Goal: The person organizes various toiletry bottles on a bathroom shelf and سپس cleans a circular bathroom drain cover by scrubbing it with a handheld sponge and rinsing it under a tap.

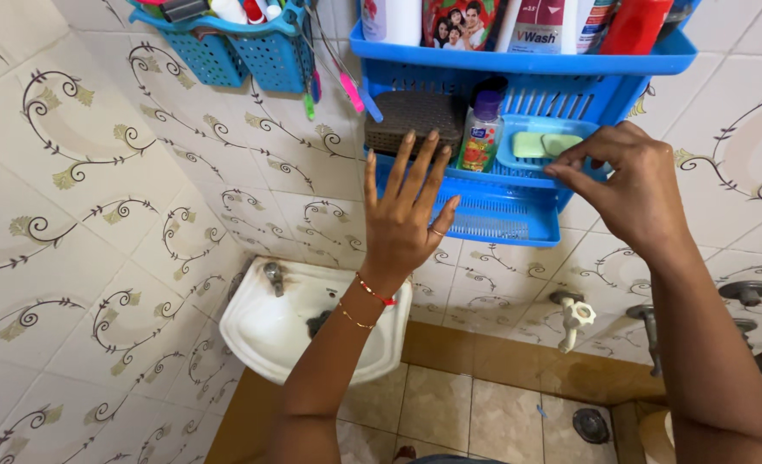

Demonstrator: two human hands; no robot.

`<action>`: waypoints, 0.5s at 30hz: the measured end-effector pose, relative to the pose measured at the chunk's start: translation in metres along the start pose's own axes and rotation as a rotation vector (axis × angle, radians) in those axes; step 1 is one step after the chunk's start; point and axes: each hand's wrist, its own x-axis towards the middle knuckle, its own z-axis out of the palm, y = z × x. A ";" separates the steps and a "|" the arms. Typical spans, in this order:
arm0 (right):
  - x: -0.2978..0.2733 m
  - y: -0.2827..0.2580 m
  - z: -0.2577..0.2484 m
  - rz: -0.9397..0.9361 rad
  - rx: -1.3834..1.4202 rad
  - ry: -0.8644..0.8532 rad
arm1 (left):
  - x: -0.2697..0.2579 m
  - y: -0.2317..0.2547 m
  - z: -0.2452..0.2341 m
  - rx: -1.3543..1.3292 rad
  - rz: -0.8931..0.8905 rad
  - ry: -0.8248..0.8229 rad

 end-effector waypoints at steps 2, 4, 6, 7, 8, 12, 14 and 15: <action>0.001 -0.002 -0.001 0.037 0.009 -0.013 | -0.002 0.000 0.001 -0.010 -0.001 -0.003; 0.000 -0.004 -0.003 0.075 0.017 -0.026 | -0.007 0.001 0.005 -0.074 -0.010 0.034; -0.004 -0.006 -0.006 0.040 0.067 0.039 | -0.014 0.005 0.009 -0.092 -0.009 0.058; -0.008 -0.006 -0.007 0.043 0.065 0.041 | -0.019 0.007 0.012 -0.107 -0.009 0.083; -0.015 -0.006 -0.010 0.039 0.071 0.107 | -0.025 0.010 0.014 -0.111 -0.008 0.083; -0.062 0.007 -0.027 0.110 0.025 0.225 | -0.047 0.029 0.019 -0.207 0.008 0.099; -0.097 0.026 -0.035 0.216 0.080 0.239 | -0.052 0.039 0.021 -0.224 0.016 0.103; -0.115 0.041 -0.038 0.259 0.114 0.236 | -0.053 0.043 0.022 -0.249 0.016 0.090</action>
